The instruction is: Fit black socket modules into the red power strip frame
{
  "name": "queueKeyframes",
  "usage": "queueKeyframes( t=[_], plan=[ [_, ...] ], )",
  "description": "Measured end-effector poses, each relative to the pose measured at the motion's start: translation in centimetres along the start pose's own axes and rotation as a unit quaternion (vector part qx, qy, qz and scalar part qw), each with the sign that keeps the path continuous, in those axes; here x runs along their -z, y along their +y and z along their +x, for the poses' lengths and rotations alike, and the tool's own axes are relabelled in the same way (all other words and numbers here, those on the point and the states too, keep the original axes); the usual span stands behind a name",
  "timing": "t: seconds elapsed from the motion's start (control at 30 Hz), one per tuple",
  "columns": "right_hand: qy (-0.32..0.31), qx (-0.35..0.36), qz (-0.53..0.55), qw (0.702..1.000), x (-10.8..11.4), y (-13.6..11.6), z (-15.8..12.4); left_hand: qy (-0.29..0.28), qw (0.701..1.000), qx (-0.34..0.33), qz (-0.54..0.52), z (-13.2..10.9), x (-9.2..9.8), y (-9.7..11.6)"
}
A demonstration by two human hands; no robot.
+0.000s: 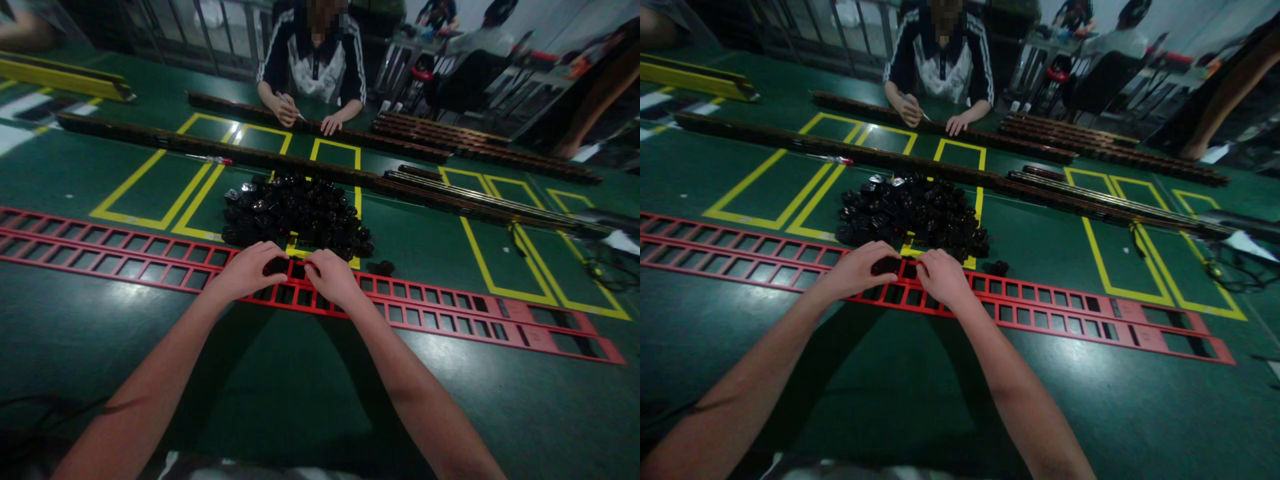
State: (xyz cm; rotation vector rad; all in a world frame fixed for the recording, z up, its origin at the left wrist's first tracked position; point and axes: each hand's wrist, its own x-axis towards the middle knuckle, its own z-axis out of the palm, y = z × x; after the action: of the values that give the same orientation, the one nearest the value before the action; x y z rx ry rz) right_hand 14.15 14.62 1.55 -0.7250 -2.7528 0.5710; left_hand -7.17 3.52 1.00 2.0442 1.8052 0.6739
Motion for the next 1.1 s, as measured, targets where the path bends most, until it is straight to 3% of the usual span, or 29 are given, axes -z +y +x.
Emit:
queueKeyframes(
  t=[0.27,0.4,0.47,0.57,0.67,0.73,0.8,0.9,1.03,1.1],
  plan=[
    [0.011,0.016,-0.032,0.999,-0.5,0.2,-0.2,0.002,1.000,0.022,-0.008,-0.1,0.0,0.1],
    [0.034,-0.007,-0.048,0.998,1.7,0.4,-0.3,0.007,1.000,0.019,-0.011,-0.1,0.0,0.1],
    [0.059,-0.066,-0.068,0.994,4.2,1.0,-0.5,0.006,1.000,0.025,-0.009,-0.2,0.0,0.1],
    [0.070,-0.218,-0.126,0.965,8.5,2.6,-1.1,0.010,0.999,0.030,-0.008,-0.2,0.0,0.1],
    [-0.013,-0.362,-0.191,0.912,11.5,4.8,-1.7,0.013,0.999,0.030,-0.013,-0.2,0.0,0.2],
    [-0.094,-0.406,-0.196,0.887,12.1,6.2,-2.0,0.012,0.999,0.032,-0.015,-0.2,0.0,0.2],
    [-0.157,-0.408,-0.176,0.882,11.7,7.1,-2.2,0.011,0.999,0.033,-0.015,-0.2,0.0,0.2],
    [-0.174,-0.374,-0.151,0.899,10.7,7.6,-2.1,0.003,0.999,0.038,-0.007,-0.2,0.1,0.3],
    [-0.120,-0.290,-0.115,0.943,10.1,7.0,-1.7,-0.003,0.999,0.044,-0.001,-0.1,0.1,0.3],
    [-0.058,-0.225,-0.022,0.972,9.6,6.3,-1.5,-0.002,0.999,0.042,-0.002,-0.1,0.1,0.3]
  ],
)
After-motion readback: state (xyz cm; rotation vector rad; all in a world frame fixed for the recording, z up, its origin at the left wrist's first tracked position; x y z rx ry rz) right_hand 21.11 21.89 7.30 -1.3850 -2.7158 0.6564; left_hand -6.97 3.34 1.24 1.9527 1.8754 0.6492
